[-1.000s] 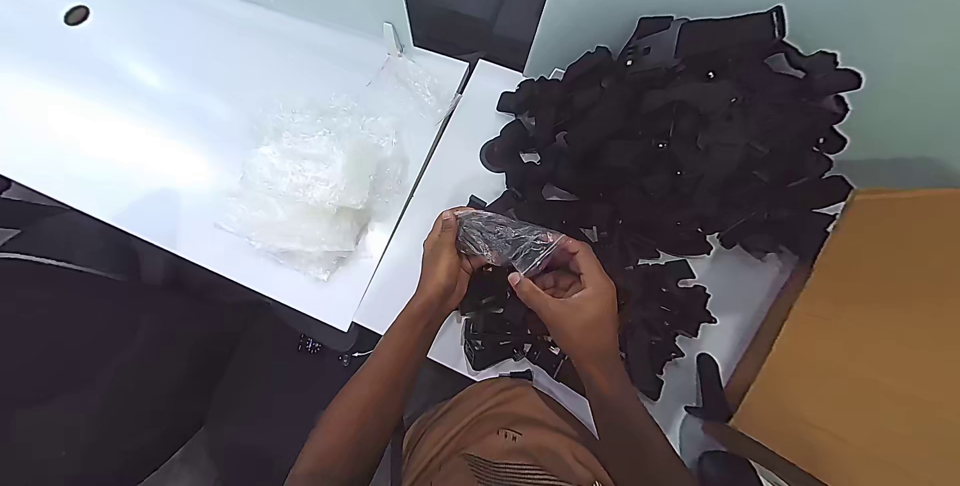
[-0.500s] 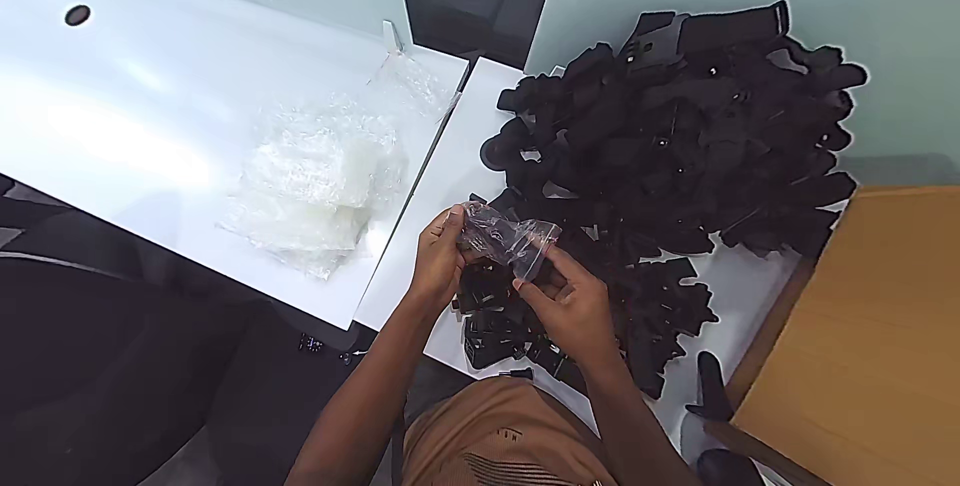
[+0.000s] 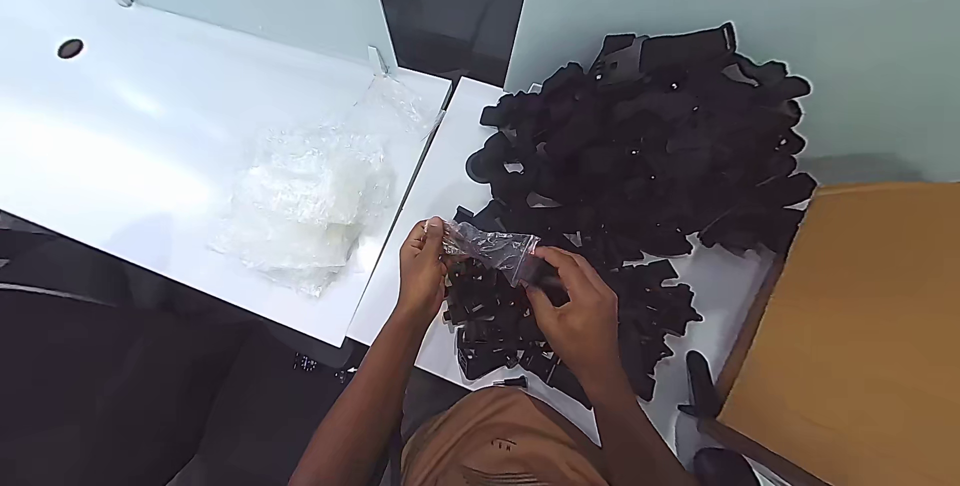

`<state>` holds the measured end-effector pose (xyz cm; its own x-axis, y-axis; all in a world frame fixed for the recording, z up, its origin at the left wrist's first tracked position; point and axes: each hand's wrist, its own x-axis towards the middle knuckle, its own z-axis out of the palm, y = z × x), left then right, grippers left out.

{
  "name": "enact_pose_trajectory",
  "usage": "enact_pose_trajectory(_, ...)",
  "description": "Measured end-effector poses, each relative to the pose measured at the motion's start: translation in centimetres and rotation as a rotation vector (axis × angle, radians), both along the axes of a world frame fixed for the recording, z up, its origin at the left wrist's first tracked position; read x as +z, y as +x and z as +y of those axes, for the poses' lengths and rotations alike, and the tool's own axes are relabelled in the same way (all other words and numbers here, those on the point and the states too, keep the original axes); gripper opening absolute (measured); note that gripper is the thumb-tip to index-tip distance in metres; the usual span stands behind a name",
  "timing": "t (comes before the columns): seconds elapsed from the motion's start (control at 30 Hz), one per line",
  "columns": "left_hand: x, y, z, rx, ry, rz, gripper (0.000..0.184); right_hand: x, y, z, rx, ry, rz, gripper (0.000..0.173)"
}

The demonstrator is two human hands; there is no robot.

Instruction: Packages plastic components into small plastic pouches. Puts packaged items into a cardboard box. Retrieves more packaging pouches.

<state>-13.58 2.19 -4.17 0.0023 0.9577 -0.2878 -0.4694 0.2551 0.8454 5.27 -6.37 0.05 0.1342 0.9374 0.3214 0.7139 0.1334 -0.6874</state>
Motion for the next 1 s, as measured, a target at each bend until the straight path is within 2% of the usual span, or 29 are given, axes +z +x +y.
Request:
enact_pose_trajectory(0.1, 0.0, -0.1, 0.3, 0.034, 0.021, -0.025, 0.02, -0.6, 0.2, 0.2, -0.017, -0.02, 0.205, 0.037)
enact_pose_trajectory(0.27, 0.9, 0.3, 0.2, 0.057, 0.025, -0.08, 0.02, -0.1, -0.1, -0.2, -0.044, 0.037, 0.194, 0.035)
enact_pose_trajectory(0.4, 0.6, 0.3, 0.3, 0.034, 0.077, -0.002, 0.019, 0.0, 0.2, -0.2, -0.029, 0.009, 0.237, 0.039)
enact_pose_trajectory(0.5, 0.3, -0.5, -0.2, -0.125, 0.144, 0.09, 0.072, -0.2, 0.5, -0.5, 0.01, -0.005, 0.233, 0.036)
enact_pose_trajectory(0.53, 0.4, -0.3, -0.2, -0.146, 0.163, 0.129, 0.067, -0.2, 0.6, -0.4, 0.011, -0.017, 0.202, 0.037)
enact_pose_trajectory(0.6, 0.3, 0.2, -0.2, -0.145, 0.183, 0.214, 0.025, 0.0, 0.9, -0.3, 0.028, -0.046, 0.135, 0.042)
enact_pose_trajectory(0.63, 0.3, 0.3, -0.4, -0.154, 0.188, 0.259, 0.014, 0.2, 0.9, -0.4, 0.039, -0.065, 0.1, 0.044)
enact_pose_trajectory(0.87, 0.2, 0.6, -0.2, -0.091, 0.101, 0.301, 0.011, 0.3, 0.9, -0.3, 0.026, 0.038, -0.244, 0.038)
enact_pose_trajectory(0.93, 0.4, 0.5, -0.3, -0.085, 0.114, 0.305, 0.01, 0.3, 1.1, -0.2, 0.086, 0.029, -0.176, 0.038)
enact_pose_trajectory(1.0, 0.7, 0.5, -0.2, -0.065, 0.132, 0.284, 0.009, 0.7, 1.1, -0.4, 0.109, -0.048, 0.066, 0.039)
